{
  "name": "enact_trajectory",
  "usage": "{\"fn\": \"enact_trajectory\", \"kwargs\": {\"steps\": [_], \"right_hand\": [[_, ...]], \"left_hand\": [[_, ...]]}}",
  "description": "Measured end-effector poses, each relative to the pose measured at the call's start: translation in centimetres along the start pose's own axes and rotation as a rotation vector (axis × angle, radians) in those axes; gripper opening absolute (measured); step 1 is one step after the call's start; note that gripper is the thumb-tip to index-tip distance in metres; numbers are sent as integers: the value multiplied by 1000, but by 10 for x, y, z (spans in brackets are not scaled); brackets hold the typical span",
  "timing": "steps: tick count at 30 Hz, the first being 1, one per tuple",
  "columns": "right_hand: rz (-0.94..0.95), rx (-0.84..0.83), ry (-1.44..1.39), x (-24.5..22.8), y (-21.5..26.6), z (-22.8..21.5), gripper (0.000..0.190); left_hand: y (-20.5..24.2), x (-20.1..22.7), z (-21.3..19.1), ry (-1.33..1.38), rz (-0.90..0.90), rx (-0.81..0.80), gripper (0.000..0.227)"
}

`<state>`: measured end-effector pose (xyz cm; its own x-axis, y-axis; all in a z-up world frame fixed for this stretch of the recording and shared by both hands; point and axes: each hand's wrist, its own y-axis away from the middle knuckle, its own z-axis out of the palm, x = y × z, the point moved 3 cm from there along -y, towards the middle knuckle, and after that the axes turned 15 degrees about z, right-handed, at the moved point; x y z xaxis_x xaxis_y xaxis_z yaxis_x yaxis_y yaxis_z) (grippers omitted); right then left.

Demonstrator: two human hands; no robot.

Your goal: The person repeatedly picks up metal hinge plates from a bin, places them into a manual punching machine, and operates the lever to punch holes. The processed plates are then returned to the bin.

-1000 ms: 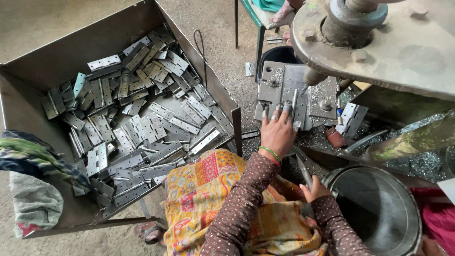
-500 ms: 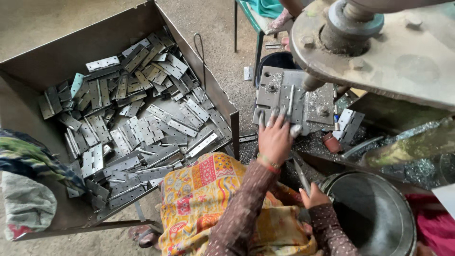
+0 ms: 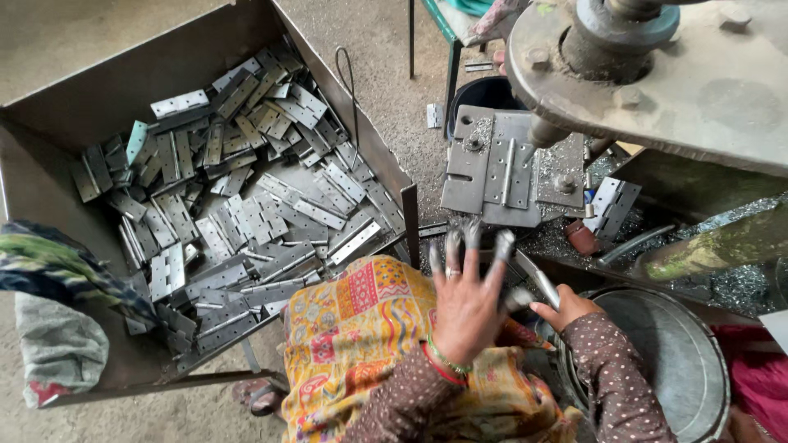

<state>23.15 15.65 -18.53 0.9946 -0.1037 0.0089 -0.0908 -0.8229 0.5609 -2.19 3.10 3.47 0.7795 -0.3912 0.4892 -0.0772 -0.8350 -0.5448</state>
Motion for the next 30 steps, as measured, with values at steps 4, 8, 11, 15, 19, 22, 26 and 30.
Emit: {"fn": "enact_trajectory", "kwargs": {"steps": [4, 8, 11, 15, 19, 22, 26, 30], "right_hand": [[10, 10, -8, 3, 6, -1, 69], [-47, 32, -45, -4, 13, -13, 70], [26, -14, 21, -13, 40, -30, 69], [-680, 791, -447, -38, 132, -89, 63], [-767, 885, -402, -57, 199, -115, 46], [-853, 816, -472, -73, 214, -126, 40], [-869, 698, -736, -70, 217, -133, 24], [-884, 678, -721, -61, 225, -126, 21]], "left_hand": [[-13, -5, 4, -171, 17, 1, 62], [-16, -3, 4, -240, 67, 3, 62], [-12, 0, 3, -300, 87, -25, 62], [-9, 4, 1, -464, 167, -9, 56], [4, 5, 9, -428, 233, -116, 61], [11, 6, 12, -411, 295, -152, 63], [13, 3, 2, -531, 287, -209, 59], [11, 5, -10, -489, 195, -126, 52]]}}
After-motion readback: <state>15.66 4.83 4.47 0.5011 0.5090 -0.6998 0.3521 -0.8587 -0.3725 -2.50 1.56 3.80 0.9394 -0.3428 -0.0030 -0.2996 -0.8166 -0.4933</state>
